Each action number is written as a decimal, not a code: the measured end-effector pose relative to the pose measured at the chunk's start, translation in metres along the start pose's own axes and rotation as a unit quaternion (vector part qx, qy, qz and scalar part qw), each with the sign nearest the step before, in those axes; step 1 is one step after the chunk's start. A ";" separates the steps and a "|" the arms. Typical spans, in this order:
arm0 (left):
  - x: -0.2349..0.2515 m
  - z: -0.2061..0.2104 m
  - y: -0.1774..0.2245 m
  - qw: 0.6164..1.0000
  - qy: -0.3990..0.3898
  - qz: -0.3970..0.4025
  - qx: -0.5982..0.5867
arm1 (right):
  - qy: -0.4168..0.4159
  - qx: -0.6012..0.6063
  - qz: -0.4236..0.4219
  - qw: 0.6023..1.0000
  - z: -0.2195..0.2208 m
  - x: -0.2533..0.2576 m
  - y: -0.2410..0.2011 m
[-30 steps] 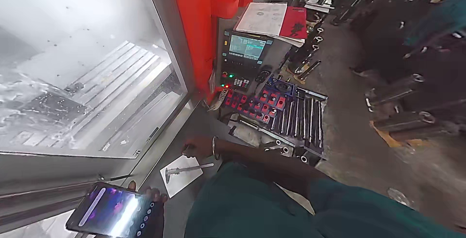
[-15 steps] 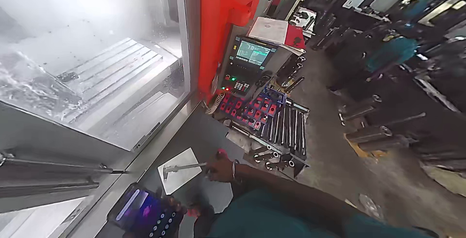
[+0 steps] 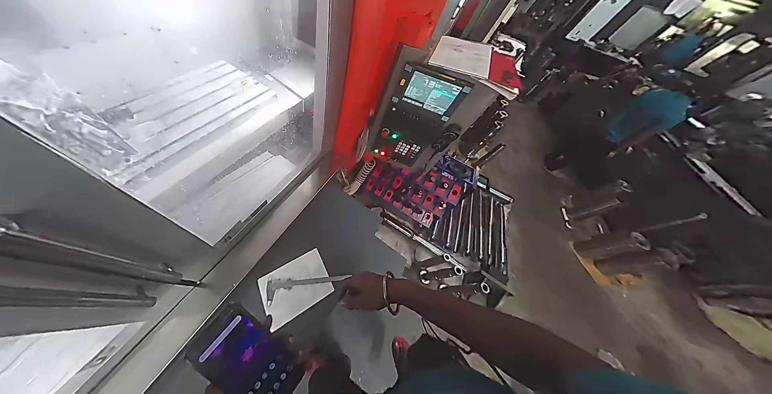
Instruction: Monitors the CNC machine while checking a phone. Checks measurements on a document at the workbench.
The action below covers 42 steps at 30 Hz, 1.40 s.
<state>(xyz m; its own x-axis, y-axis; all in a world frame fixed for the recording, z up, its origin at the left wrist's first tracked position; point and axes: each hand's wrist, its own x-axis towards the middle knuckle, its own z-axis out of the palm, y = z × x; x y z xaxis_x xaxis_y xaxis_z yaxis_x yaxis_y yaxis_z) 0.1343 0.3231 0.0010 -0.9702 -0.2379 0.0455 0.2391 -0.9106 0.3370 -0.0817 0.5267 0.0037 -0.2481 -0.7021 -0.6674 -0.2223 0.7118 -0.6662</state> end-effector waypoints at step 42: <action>0.055 -0.348 -0.317 0.976 0.212 -0.039 0.016 | 0.383 -0.314 0.007 0.869 0.015 0.424 0.430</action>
<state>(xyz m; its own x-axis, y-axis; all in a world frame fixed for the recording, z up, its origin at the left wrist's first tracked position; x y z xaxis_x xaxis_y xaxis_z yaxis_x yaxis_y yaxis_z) 0.0184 0.4810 -0.4307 -0.8802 -0.2931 -0.3734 0.1574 -0.9223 0.3530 -0.2686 0.5352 -0.5705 -0.7562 -0.6472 -0.0965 -0.6252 0.7581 -0.1856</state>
